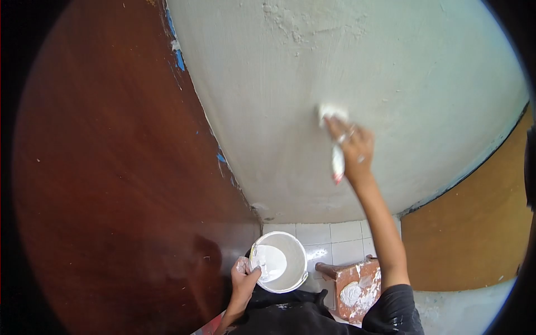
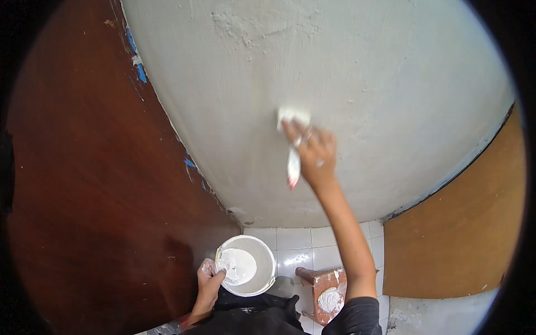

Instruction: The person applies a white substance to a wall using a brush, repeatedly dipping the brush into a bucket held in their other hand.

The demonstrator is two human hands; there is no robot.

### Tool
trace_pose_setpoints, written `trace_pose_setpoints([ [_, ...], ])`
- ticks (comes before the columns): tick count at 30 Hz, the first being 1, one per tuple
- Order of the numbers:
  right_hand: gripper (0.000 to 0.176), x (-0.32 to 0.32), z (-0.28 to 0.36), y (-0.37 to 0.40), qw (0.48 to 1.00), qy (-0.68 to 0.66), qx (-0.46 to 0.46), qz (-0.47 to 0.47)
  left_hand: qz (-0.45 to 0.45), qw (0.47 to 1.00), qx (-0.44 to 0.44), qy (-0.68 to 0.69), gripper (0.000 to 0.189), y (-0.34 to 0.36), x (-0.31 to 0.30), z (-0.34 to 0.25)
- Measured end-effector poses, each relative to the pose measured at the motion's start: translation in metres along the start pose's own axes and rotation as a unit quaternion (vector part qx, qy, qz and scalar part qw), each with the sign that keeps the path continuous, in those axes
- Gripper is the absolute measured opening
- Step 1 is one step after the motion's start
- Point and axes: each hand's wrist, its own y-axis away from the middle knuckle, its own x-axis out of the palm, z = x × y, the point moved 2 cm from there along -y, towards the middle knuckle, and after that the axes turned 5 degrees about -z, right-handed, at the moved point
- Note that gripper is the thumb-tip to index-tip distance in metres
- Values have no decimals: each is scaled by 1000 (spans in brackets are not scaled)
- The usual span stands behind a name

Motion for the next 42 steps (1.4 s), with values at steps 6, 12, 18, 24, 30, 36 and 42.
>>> trace_pose_setpoints([
  [6, 50, 61, 47, 162, 975, -85, -27, 205, -10, 1000, -3, -4, 26, 1, -2, -5],
  [12, 54, 18, 14, 63, 990, -71, 23, 123, -9, 1000, 4, -22, 25, -3, -7, -4],
  [18, 55, 11, 20, 6, 998, -23, 59, -22, -16, 999, -7, -29, 26, 2, -10, -2],
  [24, 54, 71, 67, 159, 977, -91, 2, 190, -24, 999, -13, -24, 28, 7, -9, -2],
  [30, 53, 42, 59, 48, 988, -103, -6, 114, -31, 998, -18, -42, 29, 11, -11, 0],
  [36, 55, 54, 86, -10, 998, -37, -35, -28, -56, 998, -25, -33, 29, 15, -14, 20],
  [42, 55, 137, 145, 165, 977, -87, -107, 161, -57, 996, -45, -42, 28, 21, -17, 48],
])
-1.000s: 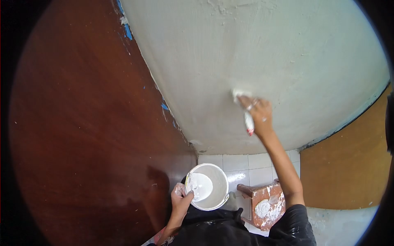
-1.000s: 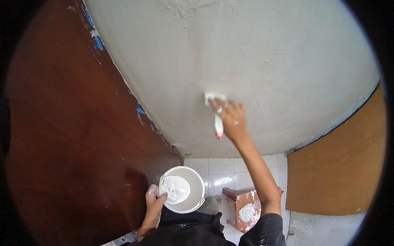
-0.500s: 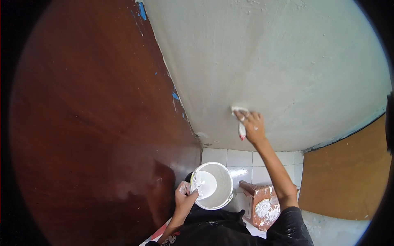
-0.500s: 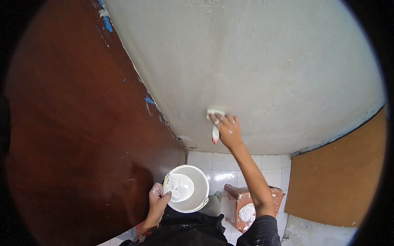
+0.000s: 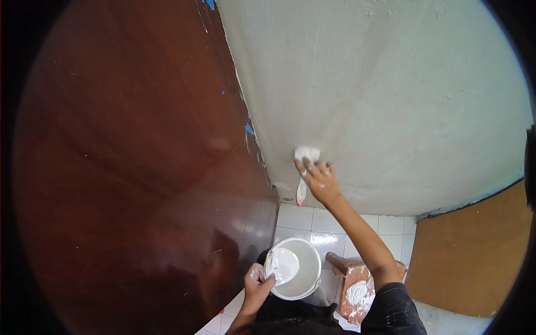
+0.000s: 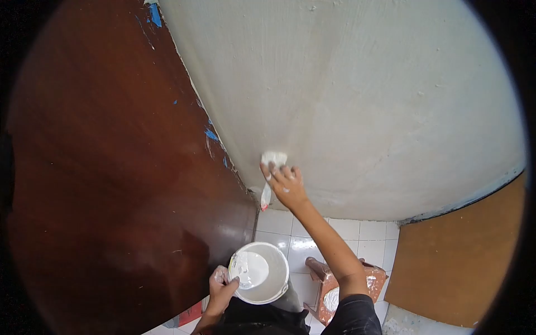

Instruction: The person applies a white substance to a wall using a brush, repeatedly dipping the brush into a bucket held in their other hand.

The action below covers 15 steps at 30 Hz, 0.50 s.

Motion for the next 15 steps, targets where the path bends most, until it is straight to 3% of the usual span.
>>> trace_pose_setpoints([
  [3, 55, 35, 4, 30, 995, -81, 2, 66, -6, 1000, -18, -10, 29, 3, -1, 15],
  [7, 56, -22, -27, -45, 992, -107, 59, -27, -11, 999, -25, -30, 30, 8, 3, 15],
  [11, 59, -82, -50, -132, 982, -38, 74, -167, -17, 1000, -25, -5, 30, 9, 5, 22],
  [15, 55, -52, -32, -120, 983, 4, 57, -174, -29, 999, -37, -3, 30, 14, 5, 37],
])
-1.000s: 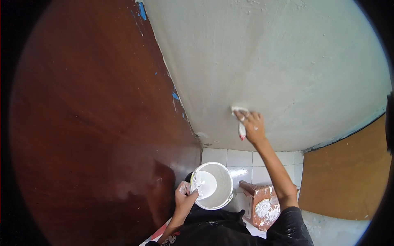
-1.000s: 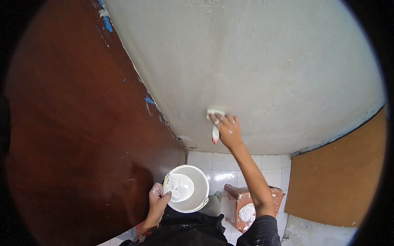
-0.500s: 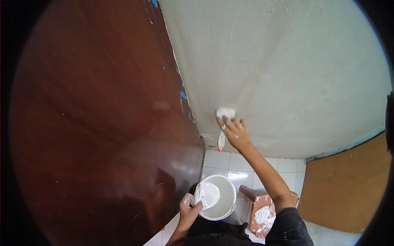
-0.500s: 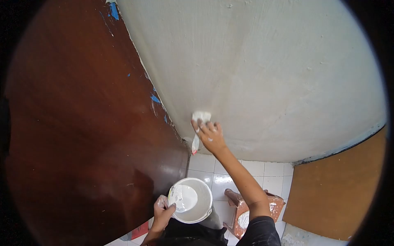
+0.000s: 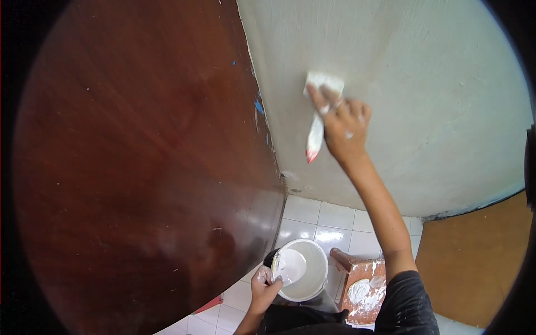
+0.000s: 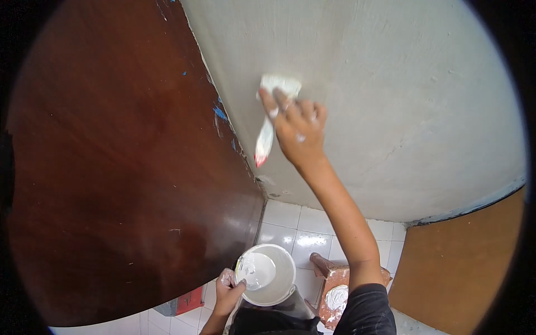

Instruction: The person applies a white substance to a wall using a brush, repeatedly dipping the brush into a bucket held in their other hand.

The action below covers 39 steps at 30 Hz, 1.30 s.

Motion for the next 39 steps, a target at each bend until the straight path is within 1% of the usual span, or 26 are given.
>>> trace_pose_setpoints([
  [2, 53, 36, 18, 69, 999, 12, -35, 37, -8, 1000, 5, -1, 31, -2, 0, 8],
  [4, 51, 71, 38, 141, 991, -21, -57, 117, -14, 1000, 10, -3, 35, -7, -2, 13],
  [5, 51, 80, 41, 164, 986, -42, -54, 150, -14, 1000, -15, 0, 36, -6, -5, 20],
  [7, 50, 82, 47, 177, 973, -82, -45, 213, -12, 1000, -21, -6, 36, -4, -10, 23],
  [8, 50, 85, 43, 178, 978, -82, -28, 188, -12, 1000, -24, -8, 36, -2, -12, 24],
  [9, 49, 75, 38, 154, 983, -81, -13, 164, -5, 1000, -2, -18, 35, -2, -17, 32],
  [10, 49, 66, 32, 129, 987, -79, 3, 143, 1, 1000, -13, -17, 35, -5, -20, 33],
  [12, 49, 38, 17, 54, 998, -33, 9, 51, 16, 999, -34, -17, 35, -3, -25, 35],
  [14, 50, 23, 6, -3, 999, -21, 34, 0, 40, 999, -11, -31, 35, -7, -32, 41],
  [16, 56, 28, 19, -4, 1000, -2, 16, -6, 59, 997, 1, -42, 34, -7, -40, 45],
  [17, 58, 31, 22, 0, 1000, 9, 7, -9, 68, 997, 5, -43, 34, -9, -42, 47],
  [18, 57, 42, 29, 22, 1000, 25, -5, 0, 78, 996, 11, -45, 34, -12, -45, 49],
  [19, 55, 59, 43, 58, 999, 39, -15, 9, 92, 993, -4, -72, 34, -13, -50, 56],
  [22, 50, 99, 73, 157, 997, 17, -26, 65, 63, 969, 94, -220, 22, -15, -51, 44],
  [23, 47, 106, 81, 180, 996, -4, -21, 87, 98, 977, 30, -188, 23, -20, -60, 53],
  [26, 45, 121, 90, 236, 989, -59, -7, 135, 117, 977, 37, -174, 22, -22, -68, 78],
  [27, 44, 117, 90, 243, 976, -96, 3, 194, 85, 981, 74, -159, 23, -18, -66, 81],
  [30, 47, 102, 68, 243, 979, -104, 31, 173, 124, 950, 119, -260, 25, -18, -70, 71],
  [31, 52, 78, 59, 229, 988, -75, 47, 130, 126, 958, 110, -232, 25, -11, -68, 77],
  [33, 53, 40, 39, 192, 995, -31, 76, 58, 128, 972, 81, -181, 26, -6, -69, 83],
  [34, 54, 34, 31, 184, 996, -10, 92, 18, 139, 970, 85, -179, 26, -6, -70, 86],
  [36, 53, 39, 24, 197, 996, 30, 80, 19, 161, 967, 88, -179, 25, -9, -77, 93],
  [37, 52, 39, 18, 207, 996, 51, 72, 18, 143, 969, 74, -187, 22, -6, -80, 104],
  [39, 52, 62, 28, 257, 995, 35, 54, 79, 105, 972, 47, -204, 17, -1, -88, 123],
])
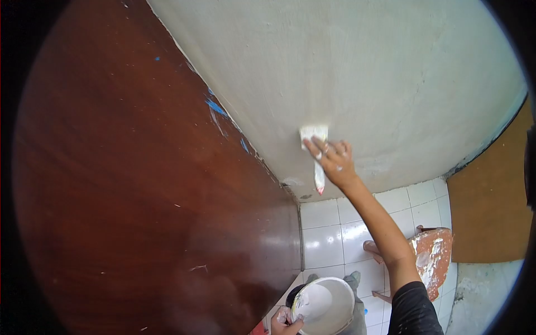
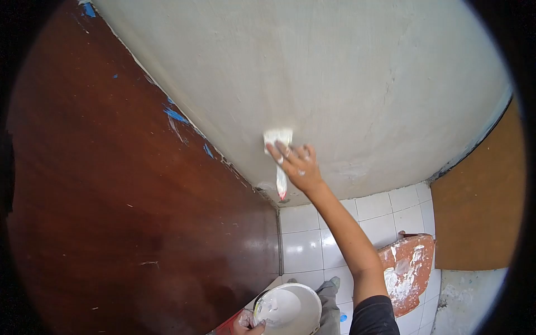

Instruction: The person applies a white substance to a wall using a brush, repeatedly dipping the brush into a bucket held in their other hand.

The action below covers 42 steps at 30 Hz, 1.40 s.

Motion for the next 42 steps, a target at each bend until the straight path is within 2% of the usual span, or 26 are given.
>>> trace_pose_setpoints([
  [2, 49, 30, 12, 51, 997, -9, -19, 72, -4, 994, -33, 107, 16, -12, 9, -62],
  [4, 44, 50, 19, 85, 987, -15, -38, 158, -13, 994, -26, 107, 19, -19, 8, -59],
  [5, 42, 50, 16, 92, 982, -59, -2, 177, -24, 998, -2, 54, 21, -11, 5, -13],
  [6, 40, 48, 12, 94, 975, -103, 32, 195, -35, 999, 23, 1, 23, -13, 5, -15],
  [9, 38, 21, 1, 85, 951, -197, 136, 195, -28, 996, 14, 78, 20, -14, 7, -42],
  [10, 38, 1, -2, 76, 941, -222, 170, 188, -44, 999, 13, -18, 18, -12, 1, 3],
  [11, 39, -18, -9, 66, 890, -303, 303, 155, -48, 998, 1, 44, 21, -16, 3, -27],
  [12, 40, -41, -13, 59, 814, -374, 429, 118, -50, 993, -14, 104, 26, -25, 8, -76],
  [13, 41, -69, -10, 61, 711, -434, 546, 85, -55, 984, -38, 164, 34, -18, 10, -108],
  [14, 44, -92, -15, 52, 683, -476, 554, 16, -50, 985, -20, 167, 29, -20, 13, -119],
  [15, 45, -118, -25, 33, 660, -486, 572, 9, -46, 985, -1, 168, 26, -25, 15, -128],
  [16, 46, -158, -24, 18, 628, -494, 601, 10, -34, 994, 48, 93, 24, -28, 12, -142],
  [17, 47, -195, -26, 4, 598, -499, 627, 5, -50, 984, 14, 171, 25, -30, 20, -152],
  [18, 50, -219, -28, -7, 566, -512, 646, 9, -39, 980, 39, 189, 24, -36, 22, -170],
  [19, 50, -245, -25, -20, 551, -522, 651, -6, -47, 984, 78, 155, 22, -46, 23, -174],
  [22, 46, -297, -22, -42, 518, -556, 649, -35, -59, 970, 93, 216, 23, -56, 37, -238],
  [23, 45, -303, -23, -47, 537, -553, 636, -35, -51, 968, 124, 214, 20, -66, 37, -241],
  [25, 43, -312, -17, -59, 555, -544, 629, -13, -60, 965, 131, 221, 18, -82, 39, -268],
  [26, 40, -320, -15, -57, 575, -533, 620, -2, -57, 958, 138, 245, 18, -80, 43, -278],
  [27, 37, -324, -14, -56, 619, -508, 599, 4, -55, 949, 150, 271, 19, -81, 47, -290],
  [29, 35, -337, -9, -56, 647, -466, 600, 62, -55, 953, 154, 255, 19, -72, 49, -292],
  [31, 31, -351, -1, -69, 730, -393, 546, 118, -59, 944, 184, 267, 20, -77, 56, -304],
  [32, 28, -344, 0, -56, 779, -352, 510, 99, -57, 944, 182, 271, 21, -74, 61, -306],
  [35, 28, -349, 3, -56, 864, -190, 415, 212, -48, 938, 182, 290, 23, -62, 72, -310],
  [36, 30, -346, 5, -54, 883, -174, 393, 189, -48, 941, 184, 279, 23, -58, 73, -309],
  [42, 30, -366, -1, -52, 887, -121, 382, 231, -45, 940, 219, 256, 24, -25, 94, -309],
])
